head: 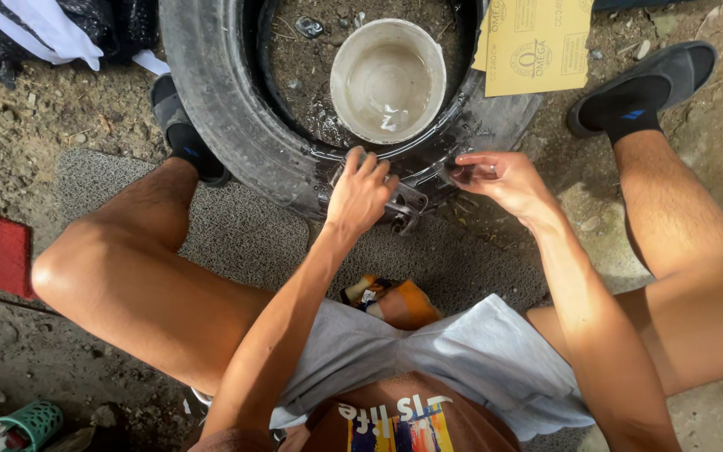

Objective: The person sits on the ground and sharpens a metal tool using sandpaper and water. They repeatedly rub the tool against the sandpaper and dip it into a bucket of water to keep it wet.

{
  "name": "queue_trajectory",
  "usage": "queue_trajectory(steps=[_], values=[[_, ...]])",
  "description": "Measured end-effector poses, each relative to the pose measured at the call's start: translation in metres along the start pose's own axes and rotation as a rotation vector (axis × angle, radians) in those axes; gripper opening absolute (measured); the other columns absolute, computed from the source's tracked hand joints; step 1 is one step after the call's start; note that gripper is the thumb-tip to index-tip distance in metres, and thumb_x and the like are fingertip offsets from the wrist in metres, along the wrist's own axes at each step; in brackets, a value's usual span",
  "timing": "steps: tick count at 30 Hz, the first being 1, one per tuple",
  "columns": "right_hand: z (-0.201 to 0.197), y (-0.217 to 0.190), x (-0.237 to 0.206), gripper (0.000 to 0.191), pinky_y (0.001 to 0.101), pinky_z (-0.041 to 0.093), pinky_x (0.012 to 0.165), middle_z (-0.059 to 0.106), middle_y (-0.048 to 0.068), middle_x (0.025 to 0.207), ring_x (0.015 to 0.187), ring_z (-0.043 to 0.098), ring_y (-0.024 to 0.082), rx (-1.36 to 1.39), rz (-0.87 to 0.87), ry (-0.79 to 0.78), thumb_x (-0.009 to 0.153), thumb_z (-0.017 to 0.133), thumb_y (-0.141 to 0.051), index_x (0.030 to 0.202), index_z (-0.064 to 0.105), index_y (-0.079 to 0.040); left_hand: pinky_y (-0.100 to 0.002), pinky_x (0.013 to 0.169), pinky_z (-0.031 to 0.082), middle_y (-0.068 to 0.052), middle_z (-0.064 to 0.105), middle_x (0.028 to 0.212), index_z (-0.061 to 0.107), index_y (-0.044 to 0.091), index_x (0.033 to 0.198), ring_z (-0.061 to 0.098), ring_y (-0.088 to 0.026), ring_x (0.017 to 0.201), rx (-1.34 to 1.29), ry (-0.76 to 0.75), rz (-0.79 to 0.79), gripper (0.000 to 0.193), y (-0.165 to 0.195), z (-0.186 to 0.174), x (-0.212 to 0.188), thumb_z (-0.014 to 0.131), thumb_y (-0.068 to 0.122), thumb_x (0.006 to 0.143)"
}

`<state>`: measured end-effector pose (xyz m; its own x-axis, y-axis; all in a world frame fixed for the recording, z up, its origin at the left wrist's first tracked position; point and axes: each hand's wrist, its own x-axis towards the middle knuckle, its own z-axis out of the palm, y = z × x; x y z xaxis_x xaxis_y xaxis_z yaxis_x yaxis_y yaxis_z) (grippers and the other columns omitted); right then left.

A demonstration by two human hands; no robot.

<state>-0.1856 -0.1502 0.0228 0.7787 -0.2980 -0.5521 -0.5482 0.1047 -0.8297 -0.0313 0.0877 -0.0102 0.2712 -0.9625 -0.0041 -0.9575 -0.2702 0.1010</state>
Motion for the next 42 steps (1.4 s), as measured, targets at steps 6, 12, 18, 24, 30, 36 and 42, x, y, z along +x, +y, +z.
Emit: queue_trajectory(steps=[6,12,18,24,30,36,42], values=[[0.018,0.013,0.002,0.025,0.0378,0.051,0.076,0.068,0.016,0.093,0.084,0.062,0.022,-0.561,-0.246,0.232,0.095,0.079,-0.023,0.102,0.074,0.001,-0.072,0.119,0.018,-0.01,0.07,0.109,0.078,0.008,0.084,0.053,-0.034,0.126,-0.371,0.109,-0.234,0.029,0.02,-0.021,-0.014,0.065,0.012,0.059],[0.033,0.016,0.007,0.023,0.0421,0.051,0.078,0.072,0.015,0.097,0.088,0.067,0.027,-0.474,0.021,0.125,0.101,0.068,-0.021,0.117,0.066,-0.005,-0.074,0.122,0.011,-0.021,0.057,0.129,0.07,0.006,0.085,0.043,-0.041,0.138,-0.561,0.317,-0.312,0.03,0.038,-0.031,-0.027,0.07,0.028,0.064],[0.047,0.022,0.012,0.03,0.0398,0.052,0.082,0.074,0.016,0.109,0.098,0.071,0.025,-0.441,0.006,0.045,0.094,0.062,-0.011,0.124,0.06,-0.007,-0.079,0.115,0.009,-0.022,0.056,0.127,0.058,0.0,0.098,0.042,-0.042,0.135,-0.319,0.211,-0.286,0.065,0.057,-0.003,-0.031,0.079,0.057,0.074],[0.051,0.019,0.013,0.027,0.0407,0.053,0.072,0.072,0.015,0.091,0.084,0.069,0.028,-0.413,-0.035,0.104,0.099,0.071,-0.025,0.109,0.064,-0.001,-0.074,0.122,0.016,-0.018,0.053,0.109,0.058,0.001,0.097,0.05,-0.038,0.124,-0.313,0.1,0.036,0.06,0.028,0.019,-0.03,0.083,0.052,0.079],[0.062,0.021,-0.001,0.026,0.0349,0.055,0.059,0.071,0.007,0.081,0.067,0.071,0.018,-0.216,0.12,0.095,0.094,0.07,-0.022,0.101,0.064,0.002,-0.068,0.119,0.022,-0.018,0.053,0.114,0.059,0.003,0.098,0.047,-0.037,0.126,-0.506,0.205,-0.002,0.045,0.029,0.011,-0.031,0.077,0.041,0.083],[0.056,0.038,-0.002,0.02,0.0348,0.054,0.069,0.075,0.012,0.088,0.08,0.071,0.02,-0.282,-0.034,0.105,0.095,0.07,-0.015,0.106,0.066,0.001,-0.056,0.12,0.026,-0.023,0.04,0.137,0.055,0.007,0.127,0.033,-0.04,0.14,-0.574,0.546,-0.423,0.057,0.048,0.011,-0.019,0.078,0.036,0.084],[0.054,0.035,-0.006,0.023,0.0394,0.053,0.078,0.073,0.018,0.099,0.089,0.072,0.025,-0.352,-0.103,0.171,0.092,0.066,-0.01,0.112,0.062,0.002,-0.057,0.119,0.025,-0.025,0.039,0.145,0.031,-0.003,0.15,0.034,-0.045,0.139,-0.863,0.579,-0.908,0.094,0.045,0.019,0.003,0.074,0.01,0.066]])
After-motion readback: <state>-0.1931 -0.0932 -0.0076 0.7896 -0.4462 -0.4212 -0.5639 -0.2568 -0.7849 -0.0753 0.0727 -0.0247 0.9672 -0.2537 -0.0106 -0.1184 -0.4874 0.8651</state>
